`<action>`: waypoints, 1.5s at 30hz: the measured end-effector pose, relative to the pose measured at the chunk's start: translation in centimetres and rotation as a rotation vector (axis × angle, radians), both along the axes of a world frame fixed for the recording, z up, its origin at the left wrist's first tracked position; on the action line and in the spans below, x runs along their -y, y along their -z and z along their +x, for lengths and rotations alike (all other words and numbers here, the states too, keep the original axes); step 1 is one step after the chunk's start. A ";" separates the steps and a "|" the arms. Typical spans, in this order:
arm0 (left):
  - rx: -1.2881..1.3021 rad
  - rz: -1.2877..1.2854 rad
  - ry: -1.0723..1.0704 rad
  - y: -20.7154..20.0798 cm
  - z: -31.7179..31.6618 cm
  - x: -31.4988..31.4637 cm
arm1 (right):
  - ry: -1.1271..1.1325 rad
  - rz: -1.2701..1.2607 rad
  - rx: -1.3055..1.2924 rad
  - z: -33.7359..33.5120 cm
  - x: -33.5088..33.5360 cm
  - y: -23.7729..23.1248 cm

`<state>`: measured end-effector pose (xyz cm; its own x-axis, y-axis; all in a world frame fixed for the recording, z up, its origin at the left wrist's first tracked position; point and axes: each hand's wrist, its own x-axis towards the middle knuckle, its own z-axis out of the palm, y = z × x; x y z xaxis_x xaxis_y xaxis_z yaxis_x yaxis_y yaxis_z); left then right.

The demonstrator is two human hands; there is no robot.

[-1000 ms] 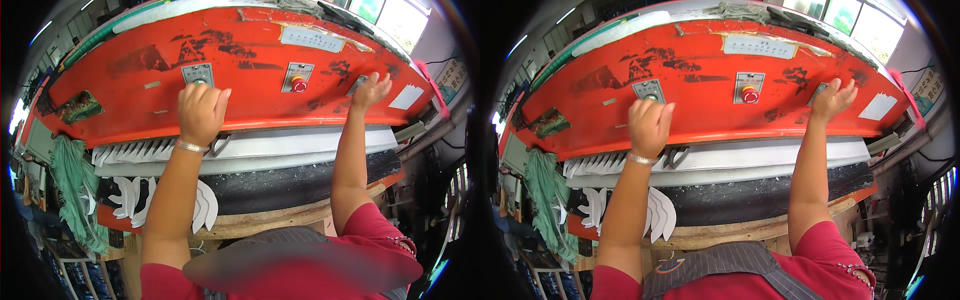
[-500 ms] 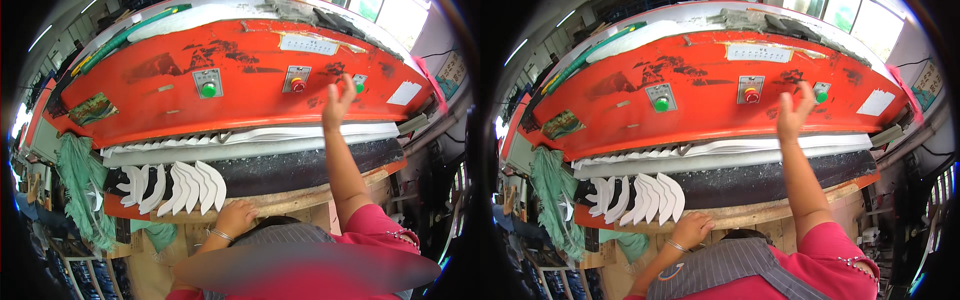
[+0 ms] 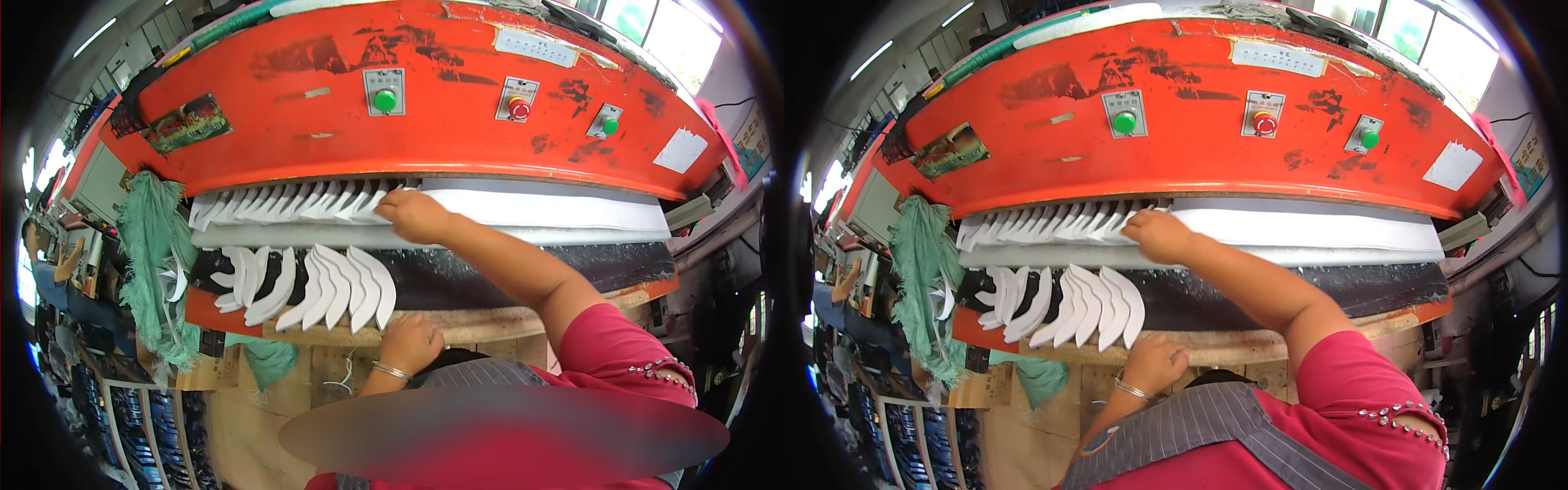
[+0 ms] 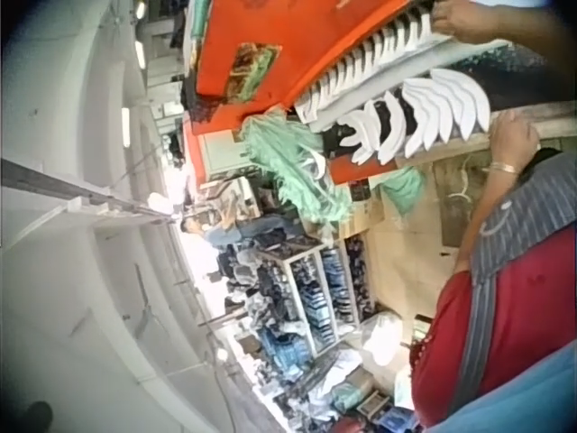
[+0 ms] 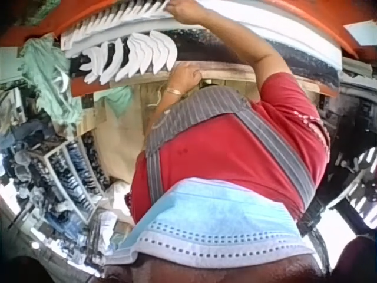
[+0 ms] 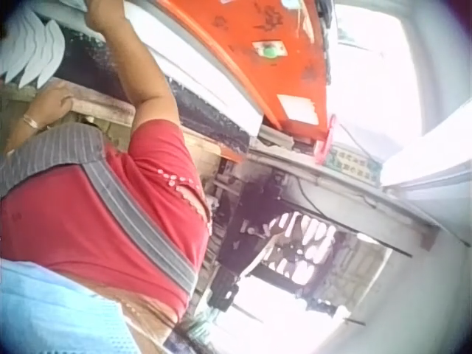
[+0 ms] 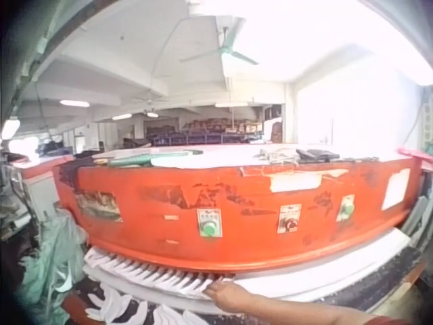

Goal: Operating a hydraulic cutting press to cut shoe components from a sheet of material using a metal die.

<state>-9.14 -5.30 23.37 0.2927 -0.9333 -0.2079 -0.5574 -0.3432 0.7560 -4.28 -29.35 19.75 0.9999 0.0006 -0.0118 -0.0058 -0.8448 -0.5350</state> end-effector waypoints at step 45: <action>-0.288 -0.639 0.186 -2.8 -8.6 7.3 | 0.529 0.689 0.574 -26.9 -8.7 -1.5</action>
<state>-17.74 -12.60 26.20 0.1326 -0.9274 0.3498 -0.3123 0.2959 0.9027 -31.20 -20.63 21.20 0.7292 -0.6138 0.3025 0.1212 -0.3192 -0.9399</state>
